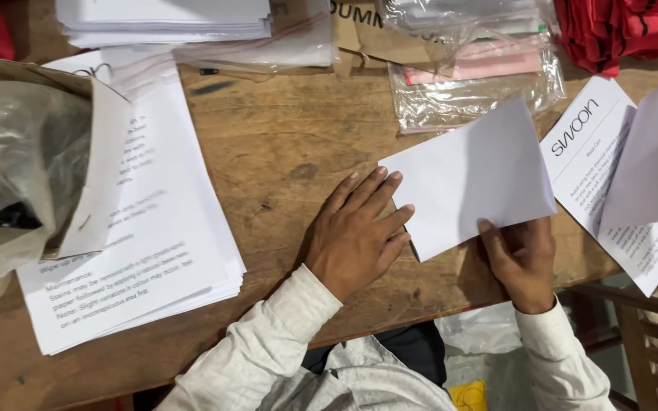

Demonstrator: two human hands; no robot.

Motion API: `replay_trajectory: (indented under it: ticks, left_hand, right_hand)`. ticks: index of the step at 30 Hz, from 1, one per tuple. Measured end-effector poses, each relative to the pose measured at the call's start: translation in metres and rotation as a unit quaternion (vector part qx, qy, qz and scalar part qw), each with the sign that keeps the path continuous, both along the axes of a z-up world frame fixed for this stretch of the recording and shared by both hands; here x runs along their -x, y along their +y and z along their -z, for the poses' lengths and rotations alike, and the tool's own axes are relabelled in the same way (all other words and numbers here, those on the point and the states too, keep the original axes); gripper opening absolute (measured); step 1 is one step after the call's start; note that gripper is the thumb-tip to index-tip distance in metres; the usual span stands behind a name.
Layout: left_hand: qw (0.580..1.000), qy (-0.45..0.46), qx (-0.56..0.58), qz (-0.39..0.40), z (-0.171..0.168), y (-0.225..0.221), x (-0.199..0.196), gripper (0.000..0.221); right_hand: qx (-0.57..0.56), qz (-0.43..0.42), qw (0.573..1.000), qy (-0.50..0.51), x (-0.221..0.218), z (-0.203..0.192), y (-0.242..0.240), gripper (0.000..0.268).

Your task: The person folds printed instruction sheets in half on a wooden workbench, pressing the creases flat and stacking the folded sheets. They then pick up a red fabric pouch, place a folded sheet inside it, and set the pouch with a phone-like item on the stack before returning to folding more sheets.

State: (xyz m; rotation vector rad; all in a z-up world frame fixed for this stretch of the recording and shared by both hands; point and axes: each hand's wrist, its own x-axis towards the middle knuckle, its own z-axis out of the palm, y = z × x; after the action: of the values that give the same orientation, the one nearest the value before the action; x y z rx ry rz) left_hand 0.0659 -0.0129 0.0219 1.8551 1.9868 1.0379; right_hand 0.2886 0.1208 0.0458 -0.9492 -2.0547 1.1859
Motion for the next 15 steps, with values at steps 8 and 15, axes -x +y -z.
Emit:
replay_trajectory:
  ticks: [8, 15]
  left_hand:
    - [1.000, 0.007, 0.001, 0.000, -0.002, 0.002, 0.001, 0.034]
    - [1.000, 0.005, 0.009, 0.000, -0.003, 0.002, 0.001, 0.032]
  right_hand:
    - [0.096, 0.037, 0.994, 0.043, -0.025, 0.025, 0.008, 0.041]
    - [-0.381, -0.115, 0.880, -0.261, 0.008, 0.007, -0.006, 0.063]
